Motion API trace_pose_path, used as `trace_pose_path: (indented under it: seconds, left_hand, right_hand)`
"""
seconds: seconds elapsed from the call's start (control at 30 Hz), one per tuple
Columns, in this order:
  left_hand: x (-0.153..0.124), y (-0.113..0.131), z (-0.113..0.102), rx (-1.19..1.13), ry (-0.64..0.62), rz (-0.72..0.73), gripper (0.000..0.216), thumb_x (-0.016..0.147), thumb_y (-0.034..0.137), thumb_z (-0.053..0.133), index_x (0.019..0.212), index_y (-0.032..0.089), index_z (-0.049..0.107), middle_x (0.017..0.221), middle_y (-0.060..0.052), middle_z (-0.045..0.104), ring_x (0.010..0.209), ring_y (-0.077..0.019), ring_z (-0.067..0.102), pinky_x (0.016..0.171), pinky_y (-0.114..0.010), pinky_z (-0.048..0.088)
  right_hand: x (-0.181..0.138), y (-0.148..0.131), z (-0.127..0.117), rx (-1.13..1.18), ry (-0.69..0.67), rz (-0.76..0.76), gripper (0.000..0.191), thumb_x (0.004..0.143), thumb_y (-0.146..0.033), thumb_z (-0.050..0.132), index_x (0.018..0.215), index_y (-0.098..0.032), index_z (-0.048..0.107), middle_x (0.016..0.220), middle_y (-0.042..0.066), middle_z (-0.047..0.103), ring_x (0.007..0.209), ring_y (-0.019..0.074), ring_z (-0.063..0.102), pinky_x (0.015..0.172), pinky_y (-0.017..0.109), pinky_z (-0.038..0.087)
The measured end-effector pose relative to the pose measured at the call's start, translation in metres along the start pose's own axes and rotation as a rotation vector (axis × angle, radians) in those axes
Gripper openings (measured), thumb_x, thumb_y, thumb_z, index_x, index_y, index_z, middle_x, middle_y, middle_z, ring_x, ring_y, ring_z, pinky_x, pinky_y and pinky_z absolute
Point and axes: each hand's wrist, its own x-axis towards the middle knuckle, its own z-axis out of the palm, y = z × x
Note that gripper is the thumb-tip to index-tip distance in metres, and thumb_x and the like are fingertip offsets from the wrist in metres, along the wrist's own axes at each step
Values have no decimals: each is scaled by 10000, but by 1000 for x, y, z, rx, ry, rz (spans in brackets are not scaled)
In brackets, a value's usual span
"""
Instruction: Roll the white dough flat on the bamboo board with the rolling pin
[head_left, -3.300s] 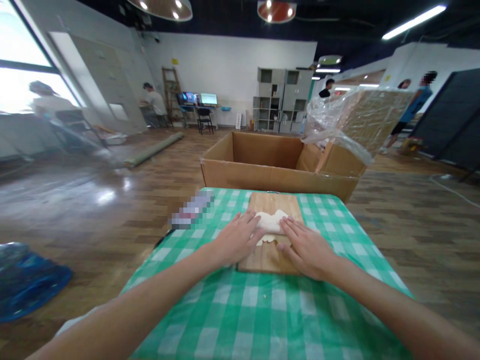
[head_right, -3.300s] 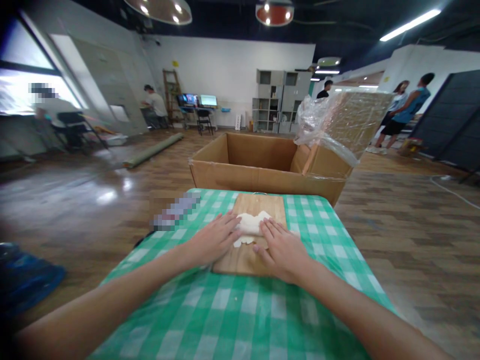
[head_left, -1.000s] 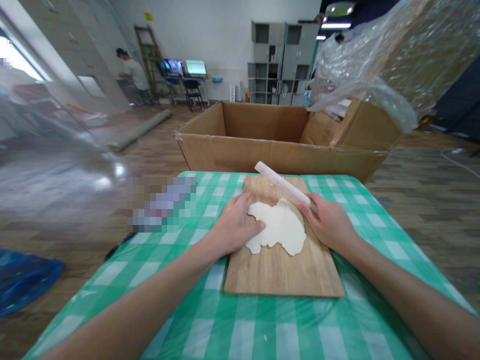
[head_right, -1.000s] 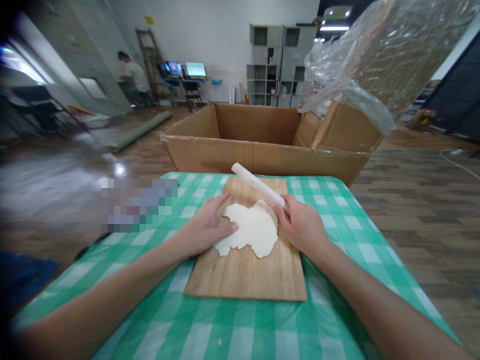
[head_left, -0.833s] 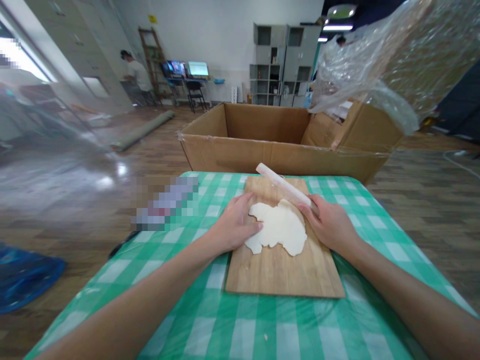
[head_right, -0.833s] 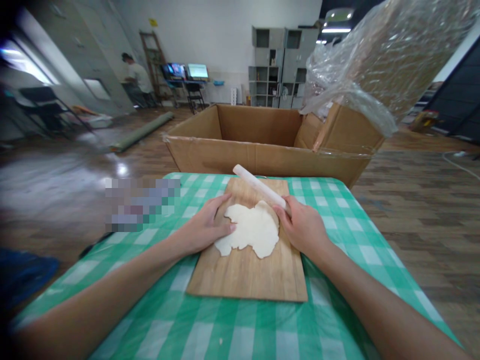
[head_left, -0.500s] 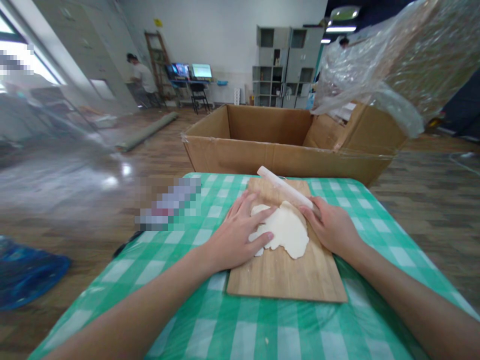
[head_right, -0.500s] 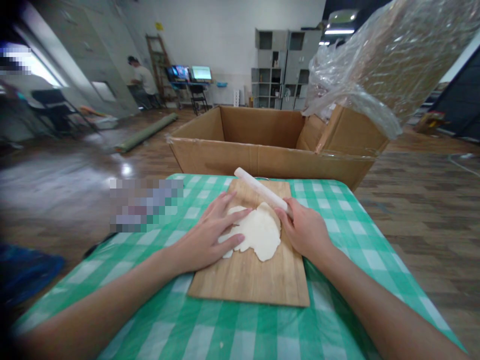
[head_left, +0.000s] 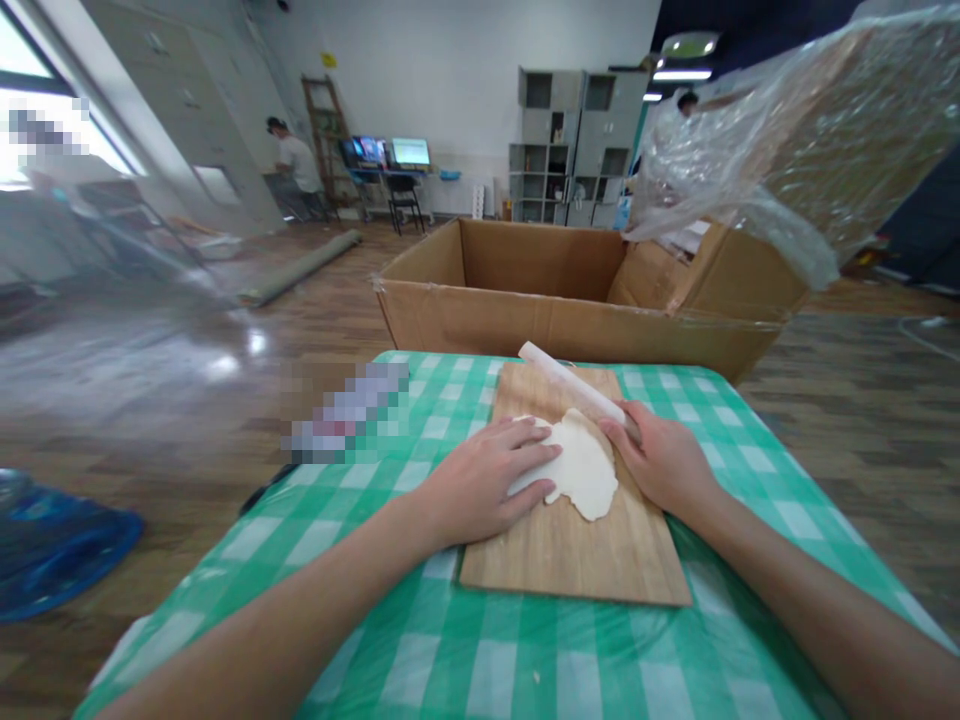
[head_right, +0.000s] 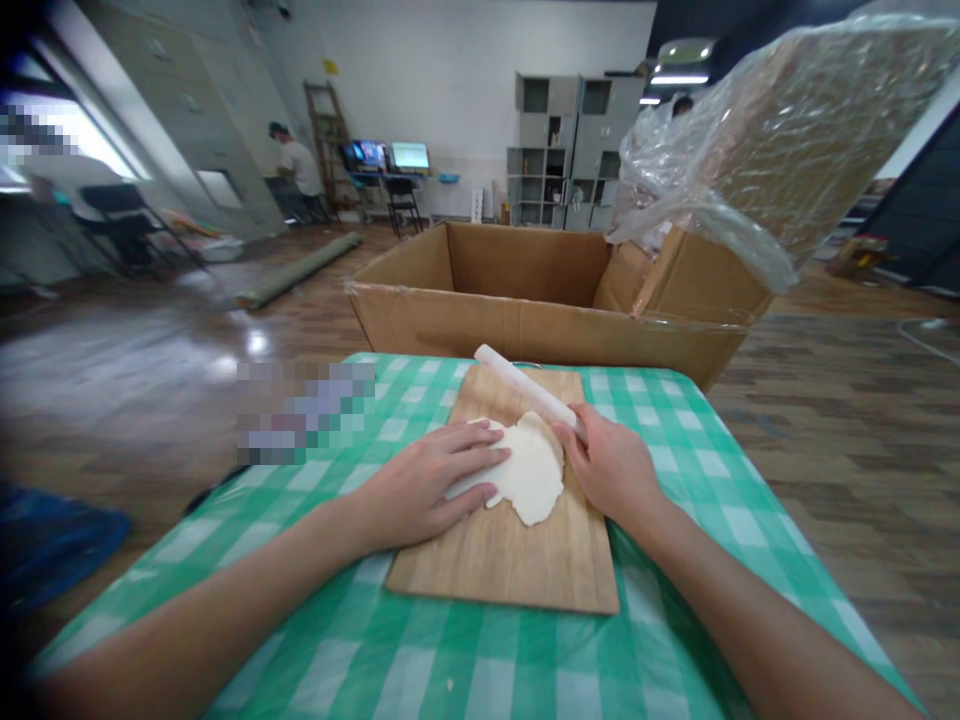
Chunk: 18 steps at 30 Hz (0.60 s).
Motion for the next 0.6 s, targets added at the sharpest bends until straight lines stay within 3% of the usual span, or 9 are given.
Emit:
trace_pose_path:
  seconds: [0.27,0.37,0.5,0.6]
  left_hand:
    - [2,0,0,-29,72,27,279,1046,348,537,1206,249,743,1310,-89,726,1279,-274,657,1170,-471,478]
    - [1,-8,2,-47,180,-34,269,1052,315,496,1102,236,747,1181,-93,750,1171,-265,692,1075,-445,533]
    - [1,-19,1,-87,410,-164,275,1037,300,509,1253,222,660,1256,-104,691,1216,-262,651,1073,-433,531]
    - [2,-21,0,-97,504,-221,303,1032,292,505,1307,215,605,1319,-115,627,1296,-265,593,1137,-455,492]
  right_hand:
    - [1,2,1,-1,-10,8,451,1088,-504,393,1291,-188,643,1048,123,804,879,302,751,708,360,481]
    - [-2,1,0,-15,-9,-21,456,1097,-490,382,1301,-168,634,1152,149,789,942,306,753,758,378,520]
    - [-9,-6,-4,-36,28,-189,457,1107,-490,376,1281,-158,639,1368,192,703,1181,323,710,924,424,553]
    - [-14,-11,-8,-26,25,-301,434,1105,-496,395,1250,-173,644,1395,192,686,1280,316,663,1021,441,538]
